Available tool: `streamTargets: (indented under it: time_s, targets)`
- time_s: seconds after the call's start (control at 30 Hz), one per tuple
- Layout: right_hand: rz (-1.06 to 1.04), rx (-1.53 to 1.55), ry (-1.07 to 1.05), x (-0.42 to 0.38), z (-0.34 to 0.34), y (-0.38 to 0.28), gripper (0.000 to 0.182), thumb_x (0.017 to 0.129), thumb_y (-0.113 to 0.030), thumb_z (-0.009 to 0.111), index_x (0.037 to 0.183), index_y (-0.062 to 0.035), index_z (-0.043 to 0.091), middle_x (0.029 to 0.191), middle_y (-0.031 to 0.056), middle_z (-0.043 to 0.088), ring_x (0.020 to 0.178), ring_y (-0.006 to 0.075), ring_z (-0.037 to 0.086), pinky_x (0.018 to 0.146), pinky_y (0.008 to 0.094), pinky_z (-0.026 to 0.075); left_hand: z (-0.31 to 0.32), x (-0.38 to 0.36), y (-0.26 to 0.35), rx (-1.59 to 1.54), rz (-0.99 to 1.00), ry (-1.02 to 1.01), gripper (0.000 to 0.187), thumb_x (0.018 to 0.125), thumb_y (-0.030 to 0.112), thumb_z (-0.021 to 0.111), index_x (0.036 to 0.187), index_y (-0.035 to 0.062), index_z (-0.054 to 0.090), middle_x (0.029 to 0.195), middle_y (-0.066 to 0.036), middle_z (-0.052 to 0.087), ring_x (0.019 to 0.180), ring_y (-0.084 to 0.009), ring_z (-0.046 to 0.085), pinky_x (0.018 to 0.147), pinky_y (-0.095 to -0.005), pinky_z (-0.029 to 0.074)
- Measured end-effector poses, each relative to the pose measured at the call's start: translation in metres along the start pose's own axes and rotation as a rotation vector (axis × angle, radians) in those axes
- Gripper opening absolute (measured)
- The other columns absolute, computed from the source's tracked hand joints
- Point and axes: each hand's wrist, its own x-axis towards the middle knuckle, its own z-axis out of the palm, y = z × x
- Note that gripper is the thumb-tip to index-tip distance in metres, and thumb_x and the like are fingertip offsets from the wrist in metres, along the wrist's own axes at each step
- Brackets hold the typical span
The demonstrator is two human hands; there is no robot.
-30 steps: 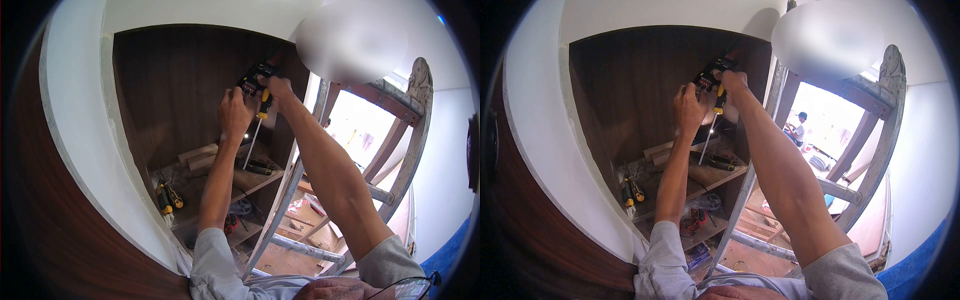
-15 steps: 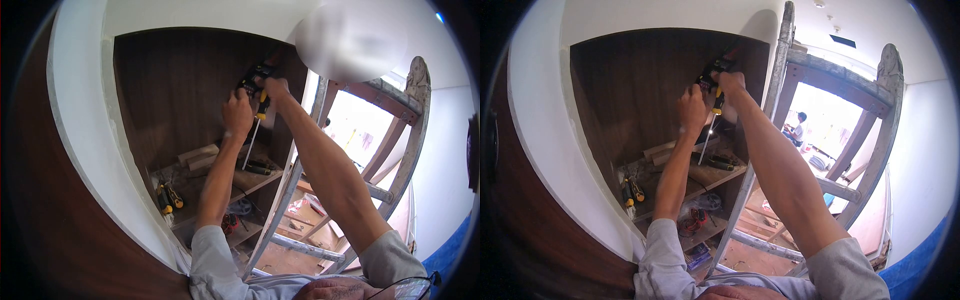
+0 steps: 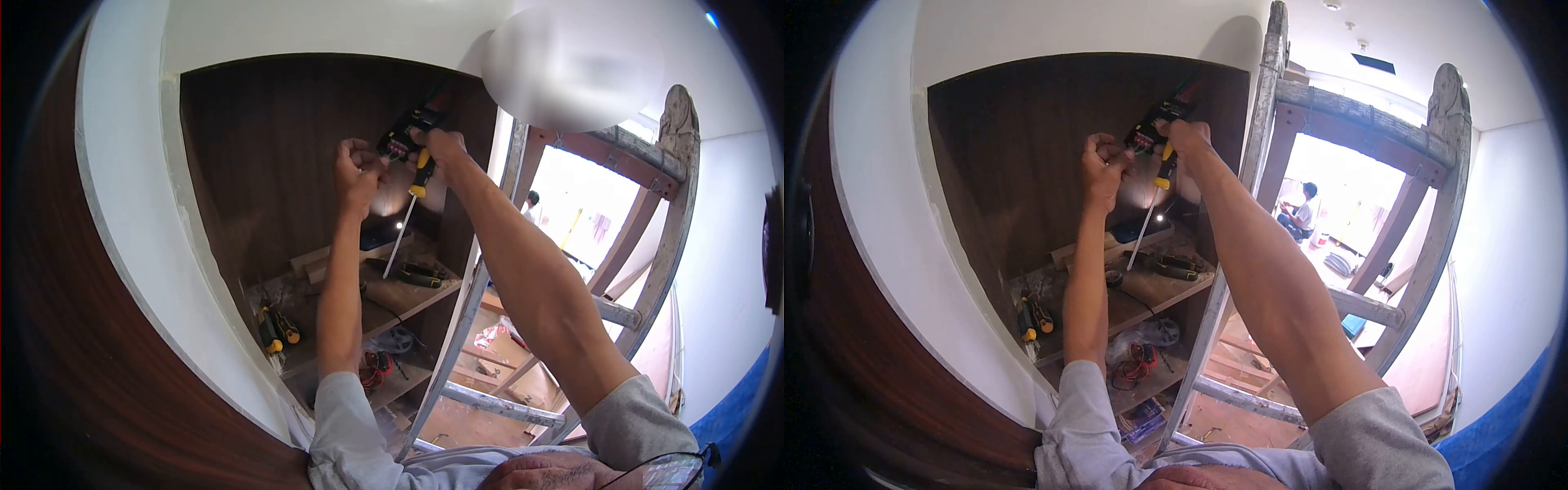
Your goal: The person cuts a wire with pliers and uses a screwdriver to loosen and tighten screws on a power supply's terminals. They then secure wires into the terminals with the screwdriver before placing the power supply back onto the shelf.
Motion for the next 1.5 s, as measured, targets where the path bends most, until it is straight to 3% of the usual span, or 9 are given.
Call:
streamTargets:
  time_s: [0.07,0.3,0.37,0.77,0.97,1.23,1.3,1.4,1.5]
  targets:
    - [0.002,-0.01,-0.025,0.0,-0.001,-0.002,0.025,0.09,-0.008,0.073,0.106,0.0101,0.065,0.088,0.019,0.068,0.068,0.0261,0.068,0.059,0.0408,0.063,-0.006,0.007,-0.008,-0.155,-0.126,-0.018,0.042,0.082,-0.001,0.079,0.113,0.0076,0.052,0.084,-0.004,0.064,0.063,-0.0155,0.063,0.053,-0.0277,0.049]
    - [-0.002,0.047,-0.049,0.0,0.0,-0.002,0.026,0.091,-0.007,0.073,0.109,0.0086,0.064,0.09,0.0193,0.066,0.07,0.0265,0.068,0.063,0.0421,0.066,-0.014,0.017,-0.022,-0.348,-0.424,0.043,0.038,0.082,0.009,0.084,0.109,0.0089,0.058,0.084,-0.002,0.062,0.068,-0.0158,0.063,0.053,-0.0271,0.047]
    - [0.007,0.041,-0.051,-0.002,0.0,-0.004,0.025,0.091,-0.007,0.073,0.109,0.0084,0.064,0.09,0.0193,0.066,0.07,0.0264,0.068,0.063,0.0421,0.066,-0.026,0.023,-0.038,-0.525,-0.622,-0.167,0.036,0.084,0.017,0.085,0.11,0.0067,0.063,0.089,-0.003,0.067,0.069,-0.0166,0.064,0.056,-0.0273,0.049]
    - [0.029,-0.016,-0.044,0.004,0.0,0.001,0.023,0.091,-0.01,0.075,0.106,0.0058,0.068,0.092,0.0172,0.068,0.071,0.0258,0.068,0.058,0.0393,0.06,-0.002,0.004,-0.021,-0.515,-0.455,-0.248,0.026,0.102,0.021,0.062,0.116,-0.0007,0.062,0.102,-0.017,0.075,0.088,-0.0256,0.075,0.072,-0.0375,0.063]
    - [0.041,-0.082,-0.03,0.007,-0.001,0.002,0.024,0.09,-0.013,0.076,0.103,0.0062,0.068,0.088,0.0161,0.069,0.07,0.0258,0.068,0.057,0.0391,0.058,0.001,-0.001,-0.022,-0.519,-0.454,-0.235,0.037,0.094,0.025,0.074,0.114,-0.0033,0.061,0.107,-0.022,0.073,0.094,-0.0295,0.075,0.08,-0.0379,0.064]
    - [0.056,-0.26,0.038,0.025,-0.003,0.01,0.026,0.091,-0.016,0.077,0.099,0.0061,0.067,0.084,0.015,0.067,0.068,0.025,0.067,0.056,0.0385,0.056,0.002,-0.001,-0.057,-0.578,-0.463,-0.201,0.03,0.1,0.021,0.066,0.115,-0.003,0.06,0.11,-0.019,0.072,0.1,-0.0302,0.073,0.084,-0.0409,0.063]
    - [0.102,-0.293,0.088,0.026,-0.004,0.013,0.036,0.084,-0.02,0.083,0.109,0.003,0.071,0.101,0.0143,0.072,0.088,0.024,0.071,0.07,0.0403,0.055,0.009,-0.004,-0.06,-0.609,-0.464,-0.16,0.026,0.101,0.019,0.063,0.116,-0.0027,0.06,0.112,-0.018,0.072,0.102,-0.0303,0.072,0.085,-0.0411,0.063]
    - [0.101,-0.222,0.046,0.027,-0.004,0.017,0.042,0.084,-0.025,0.084,0.112,0.0028,0.071,0.106,0.0143,0.073,0.098,0.0259,0.072,0.076,0.0404,0.056,0.016,-0.01,-0.045,-0.767,-0.472,-0.16,0.02,0.103,0.014,0.059,0.116,-0.0013,0.06,0.116,-0.016,0.07,0.107,-0.0266,0.071,0.09,-0.0384,0.061]
    - [0.059,-0.414,0.101,0.025,-0.002,0.016,0.04,0.091,-0.03,0.076,0.104,0.0064,0.067,0.092,0.0182,0.07,0.076,0.0276,0.07,0.064,0.0415,0.056,0.015,-0.005,-0.063,-0.958,-0.392,-0.266,0.02,0.105,0.008,0.052,0.119,-0.0052,0.056,0.118,-0.022,0.066,0.109,-0.033,0.069,0.098,-0.0465,0.06]
